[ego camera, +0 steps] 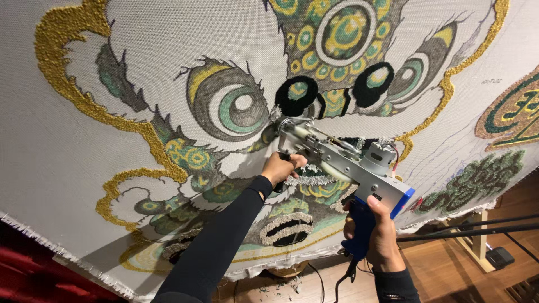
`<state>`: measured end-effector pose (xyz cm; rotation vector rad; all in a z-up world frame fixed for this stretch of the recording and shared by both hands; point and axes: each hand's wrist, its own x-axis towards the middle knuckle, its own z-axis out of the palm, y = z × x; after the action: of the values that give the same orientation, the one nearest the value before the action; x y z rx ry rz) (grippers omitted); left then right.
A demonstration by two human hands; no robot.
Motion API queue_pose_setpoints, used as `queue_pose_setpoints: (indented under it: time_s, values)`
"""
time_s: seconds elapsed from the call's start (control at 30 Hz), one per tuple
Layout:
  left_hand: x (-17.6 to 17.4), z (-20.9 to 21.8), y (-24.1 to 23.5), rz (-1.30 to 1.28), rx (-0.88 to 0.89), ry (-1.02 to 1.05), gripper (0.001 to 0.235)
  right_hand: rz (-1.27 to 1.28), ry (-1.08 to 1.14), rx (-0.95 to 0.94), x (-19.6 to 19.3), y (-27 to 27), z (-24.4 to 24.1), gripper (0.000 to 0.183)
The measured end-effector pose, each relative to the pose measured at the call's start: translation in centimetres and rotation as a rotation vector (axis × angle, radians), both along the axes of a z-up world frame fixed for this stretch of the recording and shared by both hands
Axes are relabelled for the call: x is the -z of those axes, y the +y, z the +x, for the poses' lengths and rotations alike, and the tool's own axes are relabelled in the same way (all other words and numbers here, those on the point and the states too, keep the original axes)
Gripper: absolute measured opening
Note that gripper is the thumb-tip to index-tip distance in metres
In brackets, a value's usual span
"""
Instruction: The person uses a handheld electric tufting gun to apply white yarn into a stretched canvas featuring a pre-drawn cartoon owl design. The operator guides the tool along the contours of the owl's face, specifically filling in the area around the eyes and beak with tufted loops.
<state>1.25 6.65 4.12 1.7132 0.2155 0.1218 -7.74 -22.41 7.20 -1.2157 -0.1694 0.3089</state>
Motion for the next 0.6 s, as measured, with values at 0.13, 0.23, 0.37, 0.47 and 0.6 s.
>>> queue_pose_setpoints:
  time_s: [0.13, 0.23, 0.37, 0.47, 0.6]
  values:
    - [-0.2, -0.3, -0.1, -0.006, 0.0, -0.018, 0.032, -0.008, 0.0, -0.063, -0.1, -0.3, 0.2, 0.064]
    - [-0.5, -0.4, -0.4, 0.021, -0.011, 0.004, 0.034, -0.004, -0.004, -0.059, 0.1, -0.5, 0.4, 0.065]
    - [-0.7, -0.6, -0.5, 0.038, 0.001, -0.01, 0.036, 0.029, 0.028, -0.085, 0.1, -0.9, 0.5, 0.065]
    - [-0.6, -0.4, -0.9, 0.015, -0.011, -0.015, 0.04, 0.035, 0.026, -0.078, 0.1, -1.2, 0.2, 0.063]
    - [0.2, 0.1, -1.3, -0.014, 0.018, -0.039, 0.051, 0.036, 0.024, -0.118, 0.1, -2.1, 0.1, 0.065]
